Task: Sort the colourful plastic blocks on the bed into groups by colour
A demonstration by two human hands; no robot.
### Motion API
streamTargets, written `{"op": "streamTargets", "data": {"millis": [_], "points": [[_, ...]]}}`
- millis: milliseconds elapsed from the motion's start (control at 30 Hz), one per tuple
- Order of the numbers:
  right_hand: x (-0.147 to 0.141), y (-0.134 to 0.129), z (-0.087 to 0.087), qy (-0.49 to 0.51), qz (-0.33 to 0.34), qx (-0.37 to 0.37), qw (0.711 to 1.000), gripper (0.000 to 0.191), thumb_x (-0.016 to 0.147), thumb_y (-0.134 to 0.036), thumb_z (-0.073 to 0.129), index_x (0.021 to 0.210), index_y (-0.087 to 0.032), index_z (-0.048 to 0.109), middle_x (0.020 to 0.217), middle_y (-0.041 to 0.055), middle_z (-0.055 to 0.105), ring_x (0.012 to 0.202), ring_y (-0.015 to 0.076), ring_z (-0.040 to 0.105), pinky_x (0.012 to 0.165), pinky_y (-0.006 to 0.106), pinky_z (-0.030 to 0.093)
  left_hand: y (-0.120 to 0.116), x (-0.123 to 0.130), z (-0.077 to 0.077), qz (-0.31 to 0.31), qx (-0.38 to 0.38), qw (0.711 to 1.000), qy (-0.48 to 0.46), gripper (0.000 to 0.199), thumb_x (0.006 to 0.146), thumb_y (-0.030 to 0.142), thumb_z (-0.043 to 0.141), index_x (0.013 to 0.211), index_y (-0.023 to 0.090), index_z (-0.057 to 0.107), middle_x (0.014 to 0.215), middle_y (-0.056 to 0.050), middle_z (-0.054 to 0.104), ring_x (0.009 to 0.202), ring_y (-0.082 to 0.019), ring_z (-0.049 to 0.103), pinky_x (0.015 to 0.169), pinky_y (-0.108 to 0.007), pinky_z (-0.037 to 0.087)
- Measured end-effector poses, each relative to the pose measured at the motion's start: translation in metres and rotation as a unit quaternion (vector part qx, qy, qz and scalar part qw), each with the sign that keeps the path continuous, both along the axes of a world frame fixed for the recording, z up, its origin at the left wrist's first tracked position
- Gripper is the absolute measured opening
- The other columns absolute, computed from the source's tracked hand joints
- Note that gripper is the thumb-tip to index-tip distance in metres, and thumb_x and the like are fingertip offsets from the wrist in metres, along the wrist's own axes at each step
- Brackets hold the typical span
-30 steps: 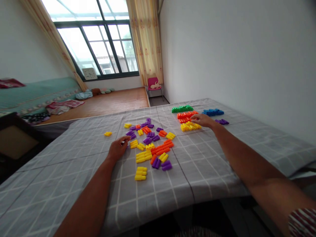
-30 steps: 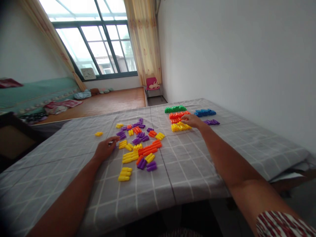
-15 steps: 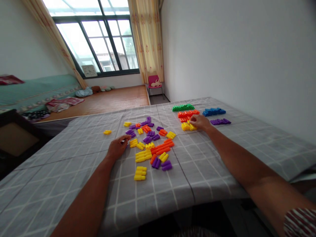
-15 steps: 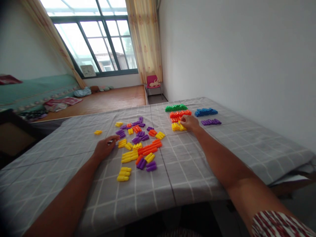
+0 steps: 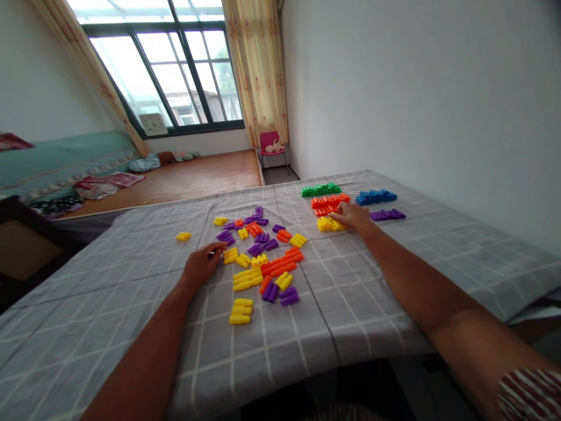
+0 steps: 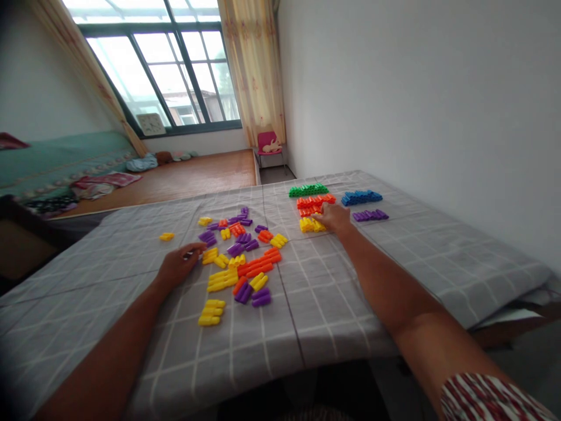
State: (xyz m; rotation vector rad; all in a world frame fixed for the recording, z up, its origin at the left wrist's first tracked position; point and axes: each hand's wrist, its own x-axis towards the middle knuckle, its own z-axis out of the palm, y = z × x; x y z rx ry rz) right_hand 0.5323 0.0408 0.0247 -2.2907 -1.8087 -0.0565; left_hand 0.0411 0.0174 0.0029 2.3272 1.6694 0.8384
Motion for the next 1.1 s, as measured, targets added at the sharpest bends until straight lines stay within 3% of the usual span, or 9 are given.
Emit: {"op": "streamTargets", "data": {"millis": [300, 433, 667, 867, 967, 1100], "points": [[0.014, -0.003, 0.015, 0.072, -0.002, 0.052, 0.996, 0.042, 0.076, -0.057, 0.056, 0.098, -0.022, 0.065, 0.095, 0.0053, 0.072, 0.082, 0.0202, 0.064, 0.064, 0.027, 0.042, 0.001, -0.001, -0.001, 0.002, -0.008, 1.0, 0.001, 0.04, 0.084, 0.042, 0.042, 0.109, 0.023, 0.067, 0.101, -0.003, 0.074, 0.092, -0.02, 0.068, 0.081, -0.03, 0.053], [0.014, -0.011, 0.016, 0.071, 0.044, 0.005, 0.996, 0.039, 0.075, -0.057, 0.058, 0.088, -0.022, 0.068, 0.088, 0.0044, 0.072, 0.077, 0.0189, 0.063, 0.062, 0.026, 0.041, 0.0, 0.001, 0.002, 0.012, -0.011, 1.0, 0.01, 0.039, 0.082, 0.042, 0.045, 0.108, 0.024, 0.067, 0.1, -0.002, 0.074, 0.09, -0.021, 0.068, 0.081, -0.03, 0.053], [0.018, -0.019, 0.016, 0.094, 0.1, -0.015, 0.99, 0.055, 0.075, -0.069, 0.053, 0.087, -0.018, 0.069, 0.088, 0.0065, 0.071, 0.079, 0.0207, 0.064, 0.062, 0.027, 0.042, -0.004, 0.003, 0.005, 0.002, 0.0, 1.0, -0.002, 0.039, 0.082, 0.042, 0.045, 0.107, 0.023, 0.068, 0.098, -0.002, 0.074, 0.088, -0.02, 0.069, 0.079, -0.029, 0.054], [0.035, -0.023, 0.013, 0.146, 0.225, -0.03, 0.963, 0.043, 0.067, -0.044, 0.073, 0.102, -0.019, 0.068, 0.104, 0.006, 0.07, 0.087, 0.0196, 0.063, 0.074, 0.028, 0.048, -0.004, 0.004, 0.005, 0.015, -0.001, 1.0, -0.008, 0.04, 0.082, 0.042, 0.042, 0.107, 0.024, 0.067, 0.1, -0.002, 0.074, 0.09, -0.02, 0.068, 0.077, -0.028, 0.055], [0.032, -0.021, 0.008, 0.118, 0.244, -0.022, 0.962, 0.04, 0.064, -0.033, 0.076, 0.101, -0.02, 0.069, 0.102, 0.0057, 0.07, 0.091, 0.0216, 0.062, 0.079, 0.03, 0.048, -0.005, 0.005, 0.007, 0.024, -0.005, 1.0, -0.007, 0.039, 0.082, 0.041, 0.043, 0.107, 0.024, 0.067, 0.101, -0.002, 0.074, 0.09, -0.02, 0.069, 0.076, -0.029, 0.055], [0.038, -0.02, 0.008, 0.134, 0.247, -0.021, 0.959, 0.046, 0.064, -0.032, 0.076, 0.107, -0.021, 0.068, 0.104, 0.0057, 0.069, 0.09, 0.0215, 0.062, 0.08, 0.031, 0.049, -0.006, 0.005, 0.008, 0.024, 0.001, 1.0, -0.019, 0.038, 0.081, 0.041, 0.043, 0.106, 0.024, 0.068, 0.102, -0.002, 0.074, 0.092, -0.02, 0.068, 0.079, -0.029, 0.056]]}}
